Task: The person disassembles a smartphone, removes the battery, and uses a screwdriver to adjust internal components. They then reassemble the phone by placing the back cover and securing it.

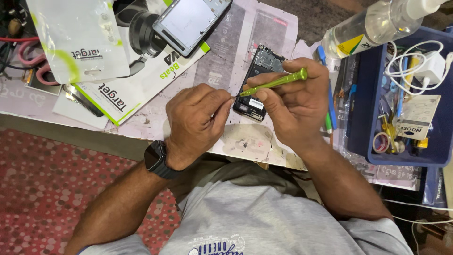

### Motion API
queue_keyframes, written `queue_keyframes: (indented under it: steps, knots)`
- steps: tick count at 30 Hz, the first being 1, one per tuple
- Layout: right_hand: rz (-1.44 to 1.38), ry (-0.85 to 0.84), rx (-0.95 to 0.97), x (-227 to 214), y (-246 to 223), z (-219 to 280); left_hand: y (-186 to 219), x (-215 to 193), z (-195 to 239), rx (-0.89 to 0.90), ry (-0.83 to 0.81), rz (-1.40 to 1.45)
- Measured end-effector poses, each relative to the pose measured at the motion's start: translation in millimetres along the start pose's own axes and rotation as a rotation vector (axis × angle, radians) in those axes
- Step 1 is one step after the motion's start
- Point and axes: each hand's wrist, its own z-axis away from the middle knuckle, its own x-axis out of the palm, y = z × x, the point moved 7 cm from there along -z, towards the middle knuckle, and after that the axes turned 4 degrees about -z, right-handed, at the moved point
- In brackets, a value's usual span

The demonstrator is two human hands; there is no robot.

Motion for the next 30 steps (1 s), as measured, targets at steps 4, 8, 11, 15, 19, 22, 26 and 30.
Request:
queue_keyframes:
  steps: [4,8,11,15,19,22,26,30]
  knots:
    - [0.029,0.004,-0.034,-0.3,-2.0,-0.2,-0.4,-0.3,0.4,-0.005,0.001,-0.005]
    - [0.038,0.018,-0.046,-1.6,-2.0,0.0,-1.3,-0.1,0.7,-0.015,-0.009,0.002]
    - [0.042,0.014,-0.045,-1.1,-1.1,-0.3,-1.2,-0.2,0.4,-0.012,-0.007,0.005]
    - [0.035,0.027,-0.022,-1.0,0.6,0.5,-1.2,-0.8,1.0,-0.011,0.0,0.008]
    - [0.016,0.018,-0.012,-1.0,1.8,1.1,-1.4,-0.4,1.2,-0.017,-0.007,0.006]
    - [0.039,0.008,-0.014,-1.0,2.5,0.6,-1.7,-0.5,1.2,-0.02,-0.007,0.0]
    - [0.062,0.01,-0.023,-1.0,3.2,0.7,-2.4,0.6,1.5,-0.026,-0.013,0.006]
    - [0.078,0.011,-0.028,-1.6,3.3,0.0,-2.6,1.2,1.3,-0.024,-0.016,0.002]
